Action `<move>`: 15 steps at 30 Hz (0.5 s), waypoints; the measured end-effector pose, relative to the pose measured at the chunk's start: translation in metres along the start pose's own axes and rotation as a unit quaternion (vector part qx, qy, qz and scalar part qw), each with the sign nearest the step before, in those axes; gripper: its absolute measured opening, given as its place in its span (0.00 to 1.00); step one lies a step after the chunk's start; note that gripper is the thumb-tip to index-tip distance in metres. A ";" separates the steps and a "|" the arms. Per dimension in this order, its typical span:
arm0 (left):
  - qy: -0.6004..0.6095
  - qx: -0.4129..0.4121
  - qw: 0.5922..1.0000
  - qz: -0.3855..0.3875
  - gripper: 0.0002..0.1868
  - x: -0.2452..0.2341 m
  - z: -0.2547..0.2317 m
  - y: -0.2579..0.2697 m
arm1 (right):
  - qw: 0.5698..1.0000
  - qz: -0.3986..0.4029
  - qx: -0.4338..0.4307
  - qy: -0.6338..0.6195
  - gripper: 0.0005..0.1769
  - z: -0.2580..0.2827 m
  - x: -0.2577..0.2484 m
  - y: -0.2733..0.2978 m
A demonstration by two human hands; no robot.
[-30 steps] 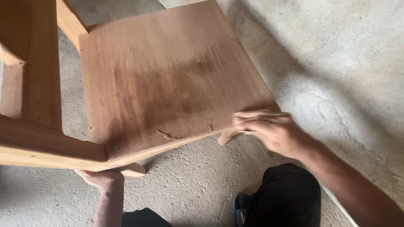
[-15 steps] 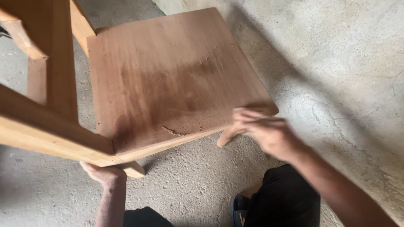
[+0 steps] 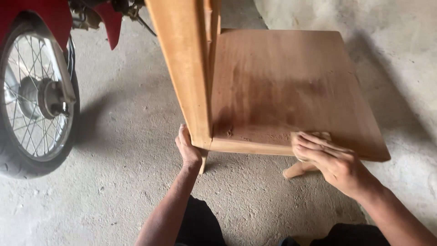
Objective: The person sands the surface of a wooden chair with a piece of sandpaper.
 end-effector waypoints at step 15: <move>0.030 0.000 0.999 -0.025 0.21 0.006 -0.008 0.012 | 0.987 -0.034 -0.051 0.146 0.18 0.023 0.048 -0.046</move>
Point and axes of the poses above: each hand's wrist, its own y-axis away from the middle knuckle, its own x-axis out of the palm, z = x × y, the point moved 2 cm from there along -y, towards the middle knuckle, and after that the axes turned 5 degrees about x, right-handed, at the moved point
